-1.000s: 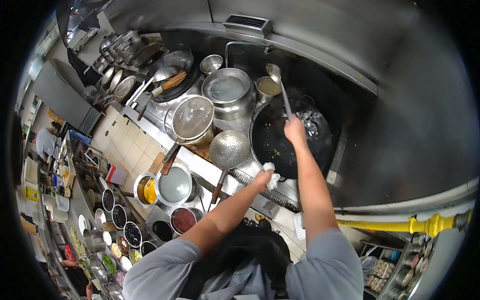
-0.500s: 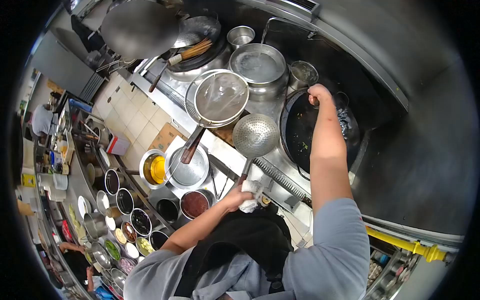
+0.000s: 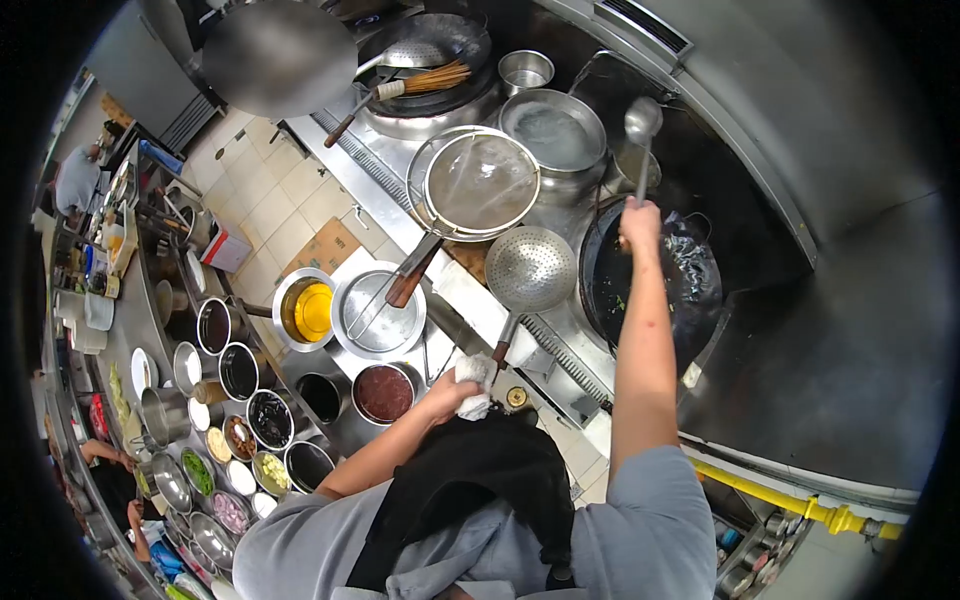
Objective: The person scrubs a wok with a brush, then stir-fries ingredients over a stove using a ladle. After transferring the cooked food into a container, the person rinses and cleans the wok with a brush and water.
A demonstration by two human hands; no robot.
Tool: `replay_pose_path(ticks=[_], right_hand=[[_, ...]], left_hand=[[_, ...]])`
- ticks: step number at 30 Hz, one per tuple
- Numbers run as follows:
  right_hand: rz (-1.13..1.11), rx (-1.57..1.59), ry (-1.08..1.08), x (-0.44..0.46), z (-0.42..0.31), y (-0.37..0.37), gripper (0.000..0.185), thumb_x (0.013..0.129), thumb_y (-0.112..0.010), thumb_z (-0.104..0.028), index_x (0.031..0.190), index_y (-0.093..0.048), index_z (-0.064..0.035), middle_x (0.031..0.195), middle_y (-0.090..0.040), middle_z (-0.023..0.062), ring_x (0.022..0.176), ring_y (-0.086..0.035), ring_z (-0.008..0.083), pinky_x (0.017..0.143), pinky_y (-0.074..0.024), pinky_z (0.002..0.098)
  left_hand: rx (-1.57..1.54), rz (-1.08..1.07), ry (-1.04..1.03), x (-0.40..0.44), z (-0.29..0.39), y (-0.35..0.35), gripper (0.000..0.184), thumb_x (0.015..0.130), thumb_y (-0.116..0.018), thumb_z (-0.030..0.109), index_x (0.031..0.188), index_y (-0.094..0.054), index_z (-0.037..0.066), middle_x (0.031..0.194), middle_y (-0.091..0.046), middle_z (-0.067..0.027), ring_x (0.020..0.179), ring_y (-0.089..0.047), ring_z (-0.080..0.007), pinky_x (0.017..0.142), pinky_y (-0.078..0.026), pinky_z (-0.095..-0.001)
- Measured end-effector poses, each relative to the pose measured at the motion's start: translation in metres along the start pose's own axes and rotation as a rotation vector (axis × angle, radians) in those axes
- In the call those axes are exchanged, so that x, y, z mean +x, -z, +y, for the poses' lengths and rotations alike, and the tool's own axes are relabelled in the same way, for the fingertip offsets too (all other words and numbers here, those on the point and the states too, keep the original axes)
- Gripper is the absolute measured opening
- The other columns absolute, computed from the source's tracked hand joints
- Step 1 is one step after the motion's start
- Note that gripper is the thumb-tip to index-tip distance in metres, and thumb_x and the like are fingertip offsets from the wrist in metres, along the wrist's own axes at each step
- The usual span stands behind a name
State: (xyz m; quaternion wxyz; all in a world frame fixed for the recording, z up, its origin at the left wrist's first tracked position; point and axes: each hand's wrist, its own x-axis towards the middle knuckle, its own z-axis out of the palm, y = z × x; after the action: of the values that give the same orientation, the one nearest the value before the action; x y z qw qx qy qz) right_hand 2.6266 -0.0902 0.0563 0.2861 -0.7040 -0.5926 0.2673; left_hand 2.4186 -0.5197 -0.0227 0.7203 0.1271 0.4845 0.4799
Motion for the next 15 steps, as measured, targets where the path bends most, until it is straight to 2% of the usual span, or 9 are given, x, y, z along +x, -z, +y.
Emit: replay_pose_path(ticks=[2,3,4,5,8,10,12,13,15], right_hand=[[-0.047,0.111,0.031,-0.006,-0.007,-0.023,0.039,0.099,-0.056,-0.036,0.088,-0.061,0.0013,0.057,-0.061,0.0152,0.037,-0.057,0.0221,0.036,-0.0437,0.0362],[0.038,-0.065,0.214,0.028,0.029,-0.056,0.038,0.096,-0.059,-0.032,0.102,-0.064,0.005,0.075,-0.068,0.0211,0.054,-0.067,0.03,0.051,-0.0529,0.0407],[-0.125,0.003,-0.045,-0.01,-0.021,-0.043,0.041,0.095,-0.06,-0.033,0.107,-0.064,0.0055,0.087,-0.07,0.0259,0.066,-0.07,0.0354,0.062,-0.0559,0.043],[-0.094,-0.108,0.066,-0.001,-0.012,-0.063,0.043,0.095,-0.059,-0.034,0.113,-0.063,0.0055,0.095,-0.07,0.0281,0.079,-0.071,0.0386,0.073,-0.0567,0.0446],[-0.182,-0.181,-0.034,0.019,-0.007,-0.105,0.047,0.095,-0.058,-0.035,0.114,-0.063,0.0074,0.103,-0.067,0.0315,0.089,-0.071,0.04,0.078,-0.0572,0.045],[-0.656,0.923,-0.603,0.033,-0.001,-0.123,0.026,0.099,-0.055,-0.022,0.093,-0.058,0.003,0.069,-0.06,0.0119,0.049,-0.058,0.0216,0.047,-0.0518,0.0333],[-0.75,1.263,-0.734,0.025,-0.008,-0.116,0.024,0.1,-0.054,-0.02,0.094,-0.054,0.0032,0.065,-0.053,0.0068,0.045,-0.05,0.0149,0.042,-0.0454,0.027],[-0.844,1.596,-0.863,0.018,-0.009,-0.113,0.022,0.1,-0.053,-0.017,0.094,-0.05,0.0035,0.062,-0.046,0.0017,0.042,-0.042,0.0082,0.037,-0.0391,0.0207],[-0.897,1.725,-0.817,-0.005,-0.007,-0.102,0.028,0.099,-0.055,-0.017,0.103,-0.045,0.0089,0.064,-0.047,0.0028,0.043,-0.042,0.0066,0.036,-0.0373,0.018]], left_hand=[[-0.017,-0.005,0.008,-0.003,-0.006,0.005,0.054,0.079,-0.063,0.004,0.131,-0.05,-0.007,0.115,-0.064,-0.0137,0.102,-0.064,-0.0239,0.089,-0.052,-0.0359],[-0.031,0.011,0.025,-0.006,-0.004,0.004,0.052,0.08,-0.063,0.003,0.13,-0.051,-0.007,0.112,-0.064,-0.0133,0.099,-0.065,-0.0237,0.086,-0.053,-0.0359],[-0.044,0.028,0.04,-0.008,-0.003,0.004,0.05,0.08,-0.062,0.002,0.128,-0.052,-0.007,0.11,-0.065,-0.0129,0.096,-0.066,-0.0234,0.083,-0.054,-0.0358],[-0.069,0.028,0.033,-0.008,-0.006,0.005,0.046,0.08,-0.063,0.002,0.125,-0.055,-0.005,0.105,-0.065,-0.0115,0.09,-0.066,-0.0225,0.078,-0.054,-0.0359],[-0.003,0.013,0.056,-0.012,-0.01,0.009,0.055,0.08,-0.065,0.005,0.131,-0.05,-0.004,0.117,-0.063,-0.0143,0.104,-0.064,-0.0246,0.092,-0.051,-0.0362],[-0.026,0.049,0.035,-0.016,-0.012,0.006,0.052,0.08,-0.067,0.005,0.129,-0.052,-0.003,0.113,-0.064,-0.0135,0.1,-0.065,-0.0242,0.088,-0.052,-0.0365],[-0.083,0.119,-0.038,-0.023,-0.014,-0.002,0.042,0.08,-0.067,0.001,0.12,-0.057,-0.002,0.098,-0.065,-0.0101,0.082,-0.065,-0.0208,0.071,-0.055,-0.0349],[-0.068,0.115,-0.039,-0.027,-0.014,-0.004,0.042,0.08,-0.067,0.001,0.12,-0.057,-0.002,0.098,-0.065,-0.0101,0.082,-0.065,-0.0208,0.071,-0.055,-0.0349],[-0.16,0.172,-0.043,-0.033,-0.016,-0.008,0.04,0.081,-0.067,0.003,0.119,-0.056,-0.003,0.096,-0.065,-0.0109,0.08,-0.065,-0.0221,0.068,-0.055,-0.0359]])
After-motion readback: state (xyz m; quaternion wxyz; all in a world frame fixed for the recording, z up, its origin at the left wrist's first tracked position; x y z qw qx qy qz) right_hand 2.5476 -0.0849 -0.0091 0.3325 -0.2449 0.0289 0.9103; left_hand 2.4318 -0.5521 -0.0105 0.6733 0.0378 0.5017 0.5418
